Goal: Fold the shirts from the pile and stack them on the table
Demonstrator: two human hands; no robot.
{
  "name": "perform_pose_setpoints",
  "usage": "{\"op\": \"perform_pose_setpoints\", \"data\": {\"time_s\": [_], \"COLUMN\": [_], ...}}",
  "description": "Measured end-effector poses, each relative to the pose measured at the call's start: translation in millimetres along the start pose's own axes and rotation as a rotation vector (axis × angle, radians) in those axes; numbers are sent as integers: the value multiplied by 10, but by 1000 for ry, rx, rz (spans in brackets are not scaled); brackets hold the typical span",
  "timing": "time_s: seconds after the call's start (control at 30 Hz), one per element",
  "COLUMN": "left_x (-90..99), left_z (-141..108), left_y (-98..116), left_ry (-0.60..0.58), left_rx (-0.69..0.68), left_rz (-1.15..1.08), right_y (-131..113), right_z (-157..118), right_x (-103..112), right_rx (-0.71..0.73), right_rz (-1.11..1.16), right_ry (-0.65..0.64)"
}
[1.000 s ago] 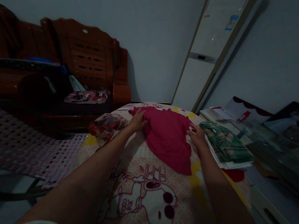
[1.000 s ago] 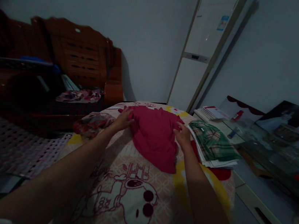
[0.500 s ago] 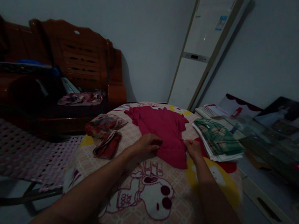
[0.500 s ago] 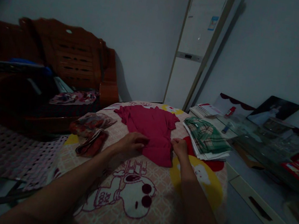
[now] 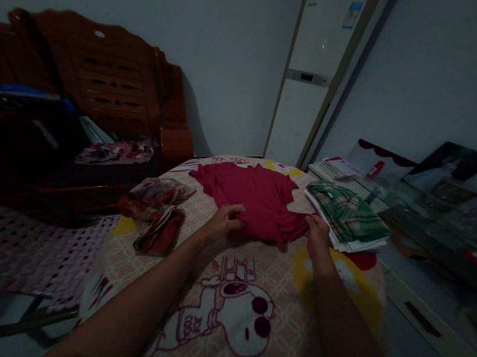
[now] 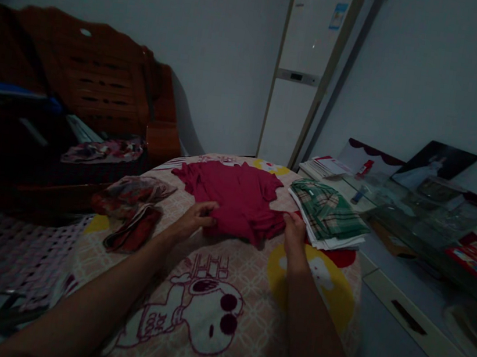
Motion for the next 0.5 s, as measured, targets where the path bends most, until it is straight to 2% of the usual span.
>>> {"op": "perform_pose_setpoints", "data": {"time_s": [0.13, 0.27, 0.4, 0.5], "left_x": [300, 417, 466, 490], "left_z": [-4, 18, 30, 19], "left_y": [-73, -200, -231, -219], "left_ry": [251, 429, 537, 550], "left_rx": [91, 157, 154, 155], "left_rz": [-221, -317, -368, -404], "right_y": [24, 59, 62, 60], "right_z": [32, 79, 148, 156], "right_x": [23, 122, 266, 306], "right_rx": [8, -30, -77, -99], "right_rz": [258, 324, 386, 391], "right_ry": [25, 73, 184, 227]}}
Point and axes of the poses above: each hand's wrist, its own z-axis towards the middle knuckle, its own x-axis out of the back of the hand, y = z × x, the point moved 1 cm from there along z, towards the middle knuckle, and after that the axes turned 4 degrees about -x, right-handed, at the moved point
